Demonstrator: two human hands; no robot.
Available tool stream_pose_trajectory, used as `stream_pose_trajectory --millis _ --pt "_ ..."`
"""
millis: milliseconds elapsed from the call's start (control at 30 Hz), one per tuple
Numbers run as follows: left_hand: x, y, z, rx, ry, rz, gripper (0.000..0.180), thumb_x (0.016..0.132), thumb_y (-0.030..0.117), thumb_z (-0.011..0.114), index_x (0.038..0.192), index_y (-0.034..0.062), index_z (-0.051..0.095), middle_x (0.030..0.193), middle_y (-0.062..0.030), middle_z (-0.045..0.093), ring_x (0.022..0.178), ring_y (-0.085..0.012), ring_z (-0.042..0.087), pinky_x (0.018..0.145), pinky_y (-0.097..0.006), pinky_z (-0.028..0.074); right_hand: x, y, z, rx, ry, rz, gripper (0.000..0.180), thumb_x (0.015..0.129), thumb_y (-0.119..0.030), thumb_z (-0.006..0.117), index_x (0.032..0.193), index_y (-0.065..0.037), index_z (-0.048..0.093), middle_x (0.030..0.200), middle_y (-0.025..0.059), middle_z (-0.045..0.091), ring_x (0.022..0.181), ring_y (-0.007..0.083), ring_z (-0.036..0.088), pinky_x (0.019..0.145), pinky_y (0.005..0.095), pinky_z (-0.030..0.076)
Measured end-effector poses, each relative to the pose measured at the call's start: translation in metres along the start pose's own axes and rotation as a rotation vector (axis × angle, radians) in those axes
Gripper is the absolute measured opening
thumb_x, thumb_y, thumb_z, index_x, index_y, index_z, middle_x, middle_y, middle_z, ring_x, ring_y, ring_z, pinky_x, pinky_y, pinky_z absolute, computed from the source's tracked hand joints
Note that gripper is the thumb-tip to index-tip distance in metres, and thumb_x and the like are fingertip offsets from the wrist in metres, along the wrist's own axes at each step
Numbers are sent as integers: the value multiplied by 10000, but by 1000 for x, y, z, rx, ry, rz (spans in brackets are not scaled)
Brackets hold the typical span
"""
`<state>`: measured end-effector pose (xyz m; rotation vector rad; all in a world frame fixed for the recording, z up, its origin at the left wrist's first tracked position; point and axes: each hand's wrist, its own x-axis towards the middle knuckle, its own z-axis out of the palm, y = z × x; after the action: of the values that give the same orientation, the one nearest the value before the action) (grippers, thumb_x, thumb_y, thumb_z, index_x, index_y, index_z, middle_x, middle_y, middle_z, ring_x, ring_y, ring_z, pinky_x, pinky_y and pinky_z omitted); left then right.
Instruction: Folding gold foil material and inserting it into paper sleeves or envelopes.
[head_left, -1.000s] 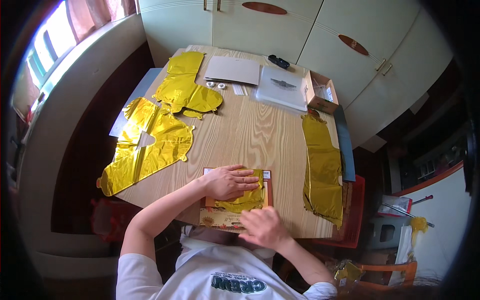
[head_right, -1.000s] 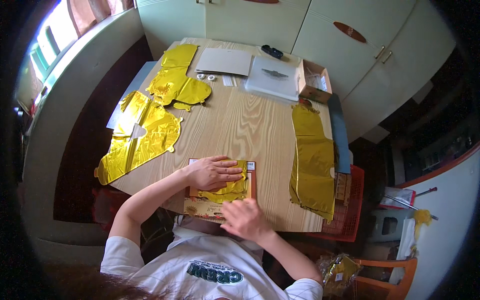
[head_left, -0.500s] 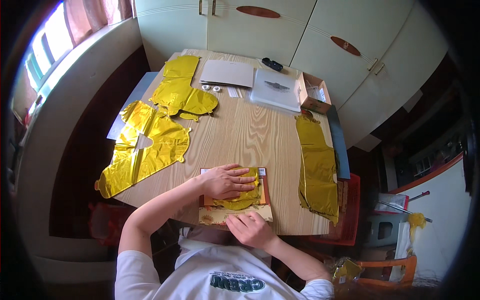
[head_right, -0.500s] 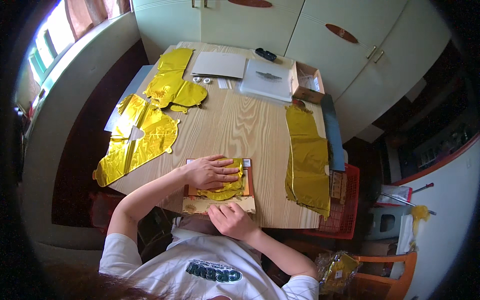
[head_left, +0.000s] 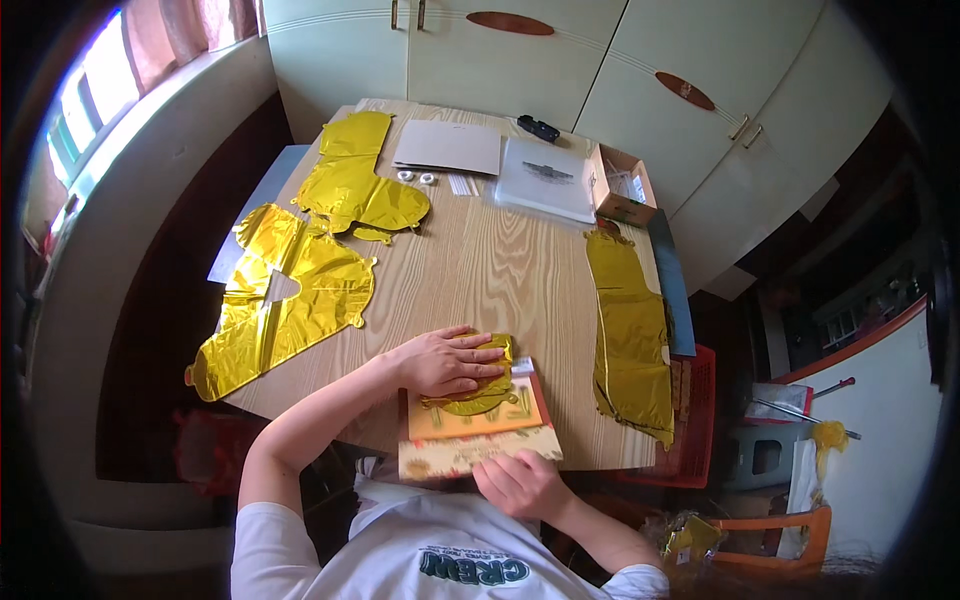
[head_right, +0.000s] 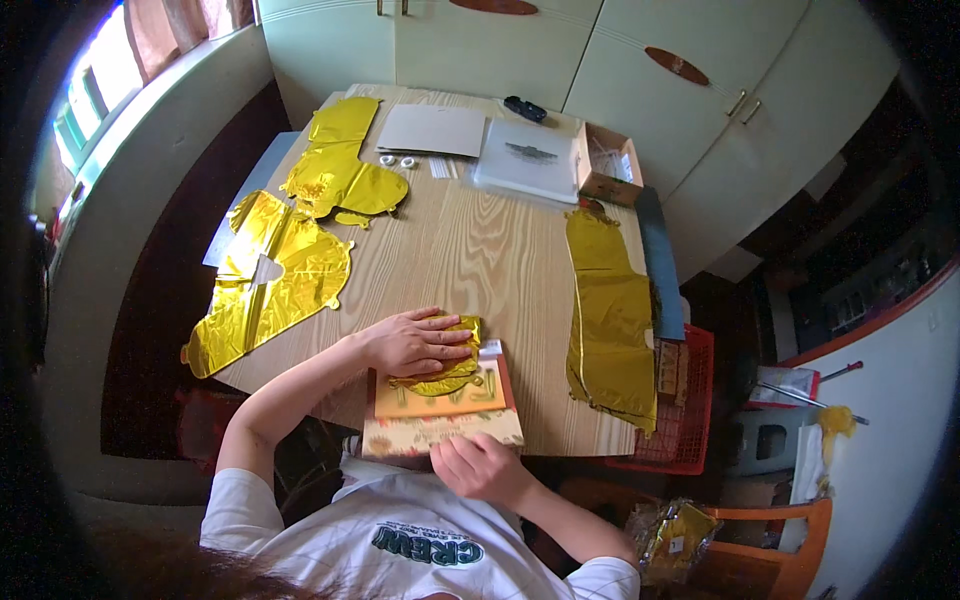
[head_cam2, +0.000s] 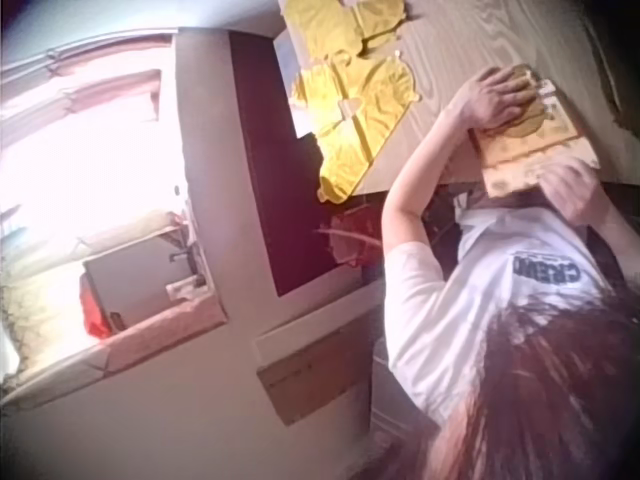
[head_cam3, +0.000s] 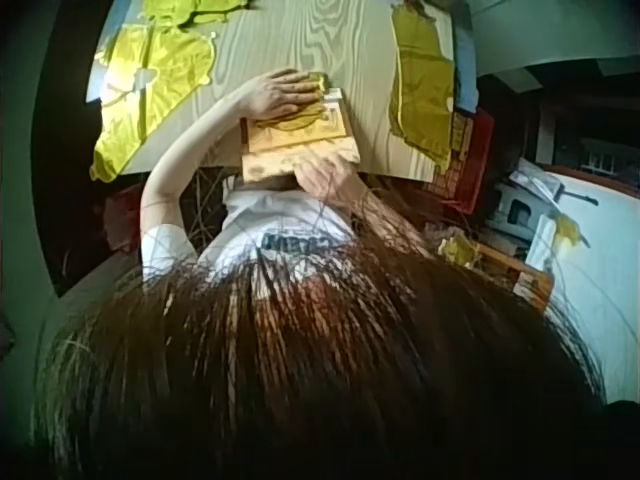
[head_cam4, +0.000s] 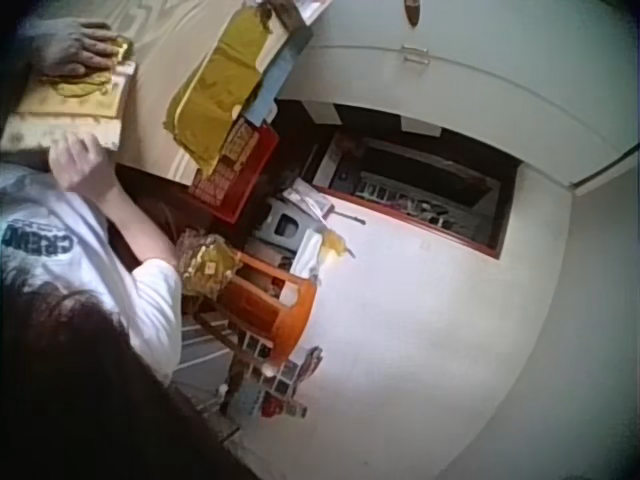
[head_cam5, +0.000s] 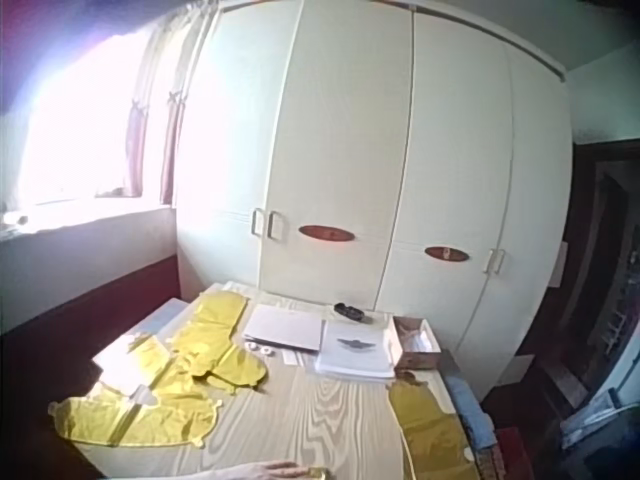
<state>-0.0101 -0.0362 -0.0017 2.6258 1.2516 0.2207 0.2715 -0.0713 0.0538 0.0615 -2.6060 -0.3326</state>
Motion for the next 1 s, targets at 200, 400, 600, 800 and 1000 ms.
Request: stream_pose_trajectory --millis 200,400,600,800,1000 --pt "3 3 0 83 -35 23 539 1012 463 350 1507 250 338 1582 -19 285 1474 -269 211 1199 -487 132 -55 -25 -68 96 92 163 139 875 -180 617 1007 -148 650 1009 -27 603 954 114 611 793 270 484" --pt "-3 4 -1 75 -23 24 577 981 533 386 1500 282 353 1591 -31 260 1475 -308 194 1194 -509 129 -89 -20 -98 65 112 374 153 858 -174 651 999 -157 594 962 -11 573 869 144 605 759 308 512" --pt "0 6 -4 57 -3 61 544 976 556 384 1477 344 385 1587 -56 266 1468 -363 185 1186 -537 125 -90 23 -94 -348 251 372 134 872 -119 630 984 -76 570 955 44 566 852 187 601 786 376 545" --pt "-2 8 -6 101 17 77 505 975 555 382 1453 395 411 1589 -69 257 1461 -409 172 1178 -565 116 -90 42 -35 -290 165 338 112 859 -108 651 965 -75 649 986 24 605 896 169 626 822 351 523" --pt "-5 20 -4 84 -18 41 517 963 462 397 1469 352 401 1584 -80 273 1469 -370 186 1179 -568 103 -93 40 1 -7 -26 433 74 790 -97 682 860 -95 658 871 12 626 870 183 627 870 383 504"
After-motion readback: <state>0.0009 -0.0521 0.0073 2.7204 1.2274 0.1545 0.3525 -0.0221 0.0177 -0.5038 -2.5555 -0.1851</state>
